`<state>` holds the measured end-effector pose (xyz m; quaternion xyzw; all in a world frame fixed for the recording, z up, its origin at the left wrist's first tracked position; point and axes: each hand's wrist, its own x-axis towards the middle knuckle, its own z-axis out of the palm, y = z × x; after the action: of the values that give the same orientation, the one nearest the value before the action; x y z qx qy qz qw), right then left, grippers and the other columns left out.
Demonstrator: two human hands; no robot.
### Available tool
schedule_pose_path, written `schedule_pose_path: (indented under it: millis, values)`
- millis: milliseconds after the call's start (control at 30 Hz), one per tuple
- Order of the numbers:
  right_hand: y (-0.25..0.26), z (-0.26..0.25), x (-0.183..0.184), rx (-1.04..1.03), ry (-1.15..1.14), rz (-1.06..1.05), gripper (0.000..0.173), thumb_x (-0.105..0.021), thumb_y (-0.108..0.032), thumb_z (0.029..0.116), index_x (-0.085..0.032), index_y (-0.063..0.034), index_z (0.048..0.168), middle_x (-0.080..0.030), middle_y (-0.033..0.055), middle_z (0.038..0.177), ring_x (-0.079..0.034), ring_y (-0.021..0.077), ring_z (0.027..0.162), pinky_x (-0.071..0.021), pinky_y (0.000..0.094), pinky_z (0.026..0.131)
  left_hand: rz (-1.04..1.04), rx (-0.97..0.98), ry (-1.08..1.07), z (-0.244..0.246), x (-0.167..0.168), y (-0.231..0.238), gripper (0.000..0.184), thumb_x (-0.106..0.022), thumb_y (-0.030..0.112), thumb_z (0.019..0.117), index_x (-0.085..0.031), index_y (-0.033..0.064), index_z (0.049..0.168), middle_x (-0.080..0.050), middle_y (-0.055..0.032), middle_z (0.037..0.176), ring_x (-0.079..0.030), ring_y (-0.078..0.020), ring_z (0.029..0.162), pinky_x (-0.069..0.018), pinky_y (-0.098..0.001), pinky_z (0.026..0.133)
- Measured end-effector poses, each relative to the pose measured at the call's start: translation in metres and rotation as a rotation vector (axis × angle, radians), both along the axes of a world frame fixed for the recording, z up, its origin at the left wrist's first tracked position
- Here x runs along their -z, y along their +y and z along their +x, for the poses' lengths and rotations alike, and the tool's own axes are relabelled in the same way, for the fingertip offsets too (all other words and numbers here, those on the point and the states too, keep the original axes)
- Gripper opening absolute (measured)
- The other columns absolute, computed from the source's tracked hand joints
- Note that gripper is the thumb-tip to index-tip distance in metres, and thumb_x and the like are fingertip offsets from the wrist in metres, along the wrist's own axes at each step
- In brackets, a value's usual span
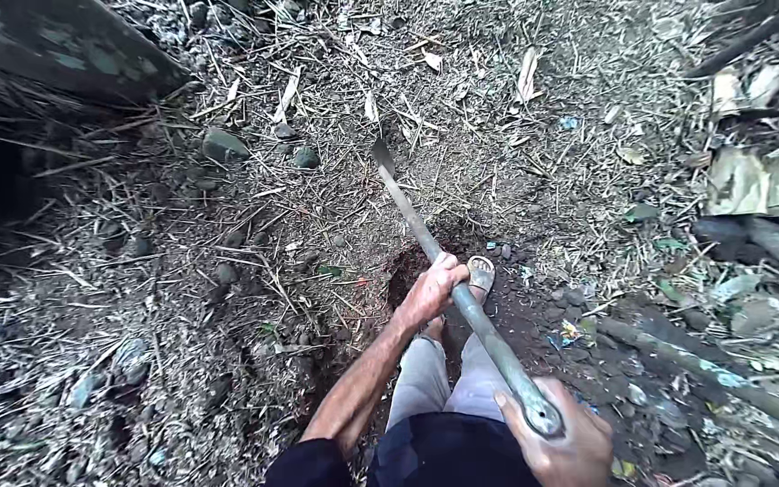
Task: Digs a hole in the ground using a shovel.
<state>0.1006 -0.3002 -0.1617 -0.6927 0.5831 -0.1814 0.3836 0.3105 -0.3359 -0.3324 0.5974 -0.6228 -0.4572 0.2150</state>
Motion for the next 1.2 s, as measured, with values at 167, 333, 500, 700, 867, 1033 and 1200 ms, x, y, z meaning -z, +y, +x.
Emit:
schedule_pose_path:
  millis: [167,333,500,700,867,1033,1200]
  values:
    - [-0.025,0.025,0.016,-0.138,0.007,-0.043,0.03,-0.07,-0.029,0.0858,-0.065,0.0003,0.08,-0.064,0.0114,0.063,-0.063,0.0179,0.054,-0.053,0.0337,0.052,-0.065,-0.158,-0.004,0.016,0.012,-0.013,0.008,-0.064,0.001,0.0897,-0.071,0.0,0.094,-0.068,-0.0169,0.105,-0.063,-0.0313,0.113,-0.054,-0.0431,0.096]
    - [-0.039,0.083,0.153,-0.096,-0.037,-0.165,0.029,-0.067,-0.03,0.0774,-0.067,-0.0006,0.081,-0.063,0.0082,0.06,-0.064,0.0208,0.051,-0.0526,0.0401,0.047,0.046,-0.006,-0.177,0.08,0.117,-0.056,0.014,-0.066,0.002,0.092,-0.072,0.0027,0.104,-0.067,-0.0155,0.12,-0.057,-0.0308,0.127,-0.0481,-0.0464,0.108]
    - [-0.052,0.056,0.154,0.109,-0.075,0.013,0.026,-0.068,-0.028,0.0788,-0.067,-0.0024,0.082,-0.063,0.0067,0.066,-0.061,0.0144,0.057,-0.0514,0.0355,0.054,0.061,-0.005,-0.167,0.054,0.123,-0.07,0.016,-0.065,-0.001,0.0917,-0.072,0.0011,0.106,-0.066,-0.0167,0.122,-0.057,-0.0311,0.129,-0.0495,-0.0449,0.107]
    - [-0.032,0.054,0.133,0.564,-0.512,0.268,0.01,-0.069,-0.011,0.0769,-0.06,-0.0088,0.081,-0.057,-0.0066,0.058,-0.055,0.0043,0.044,-0.0501,0.0233,0.042,0.124,0.246,-0.187,0.054,0.092,-0.083,0.018,-0.06,-0.001,0.0924,-0.072,0.0037,0.105,-0.068,-0.0141,0.111,-0.06,-0.0311,0.118,-0.0512,-0.0454,0.101]
    - [-0.057,0.043,0.088,0.192,-0.202,0.03,0.033,-0.074,-0.03,0.0771,-0.067,0.0022,0.084,-0.065,0.0045,0.071,-0.06,-0.0022,0.064,-0.0499,0.015,0.062,0.022,0.043,-0.128,0.045,0.064,-0.07,0.015,-0.063,-0.002,0.0891,-0.07,0.0001,0.102,-0.066,-0.0179,0.109,-0.062,-0.0335,0.114,-0.0543,-0.045,0.096]
    - [-0.074,0.037,0.046,-0.071,-0.084,0.043,0.03,-0.073,-0.02,0.0817,-0.065,0.009,0.085,-0.068,0.0196,0.07,-0.067,0.0219,0.06,-0.0555,0.035,0.059,-0.107,-0.132,-0.056,0.037,0.042,-0.064,0.01,-0.067,0.0,0.0874,-0.07,0.001,0.097,-0.066,-0.0163,0.107,-0.062,-0.0312,0.112,-0.0562,-0.0424,0.092]
    - [-0.099,0.088,0.127,-0.082,-0.012,-0.204,0.03,-0.064,-0.033,0.0749,-0.065,-0.0036,0.076,-0.058,0.0065,0.056,-0.059,0.0199,0.046,-0.0472,0.0401,0.042,-0.024,-0.193,-0.127,0.07,0.093,-0.088,0.024,-0.065,-0.003,0.0873,-0.07,-0.0027,0.111,-0.062,-0.0214,0.135,-0.051,-0.0338,0.138,-0.0458,-0.0449,0.113]
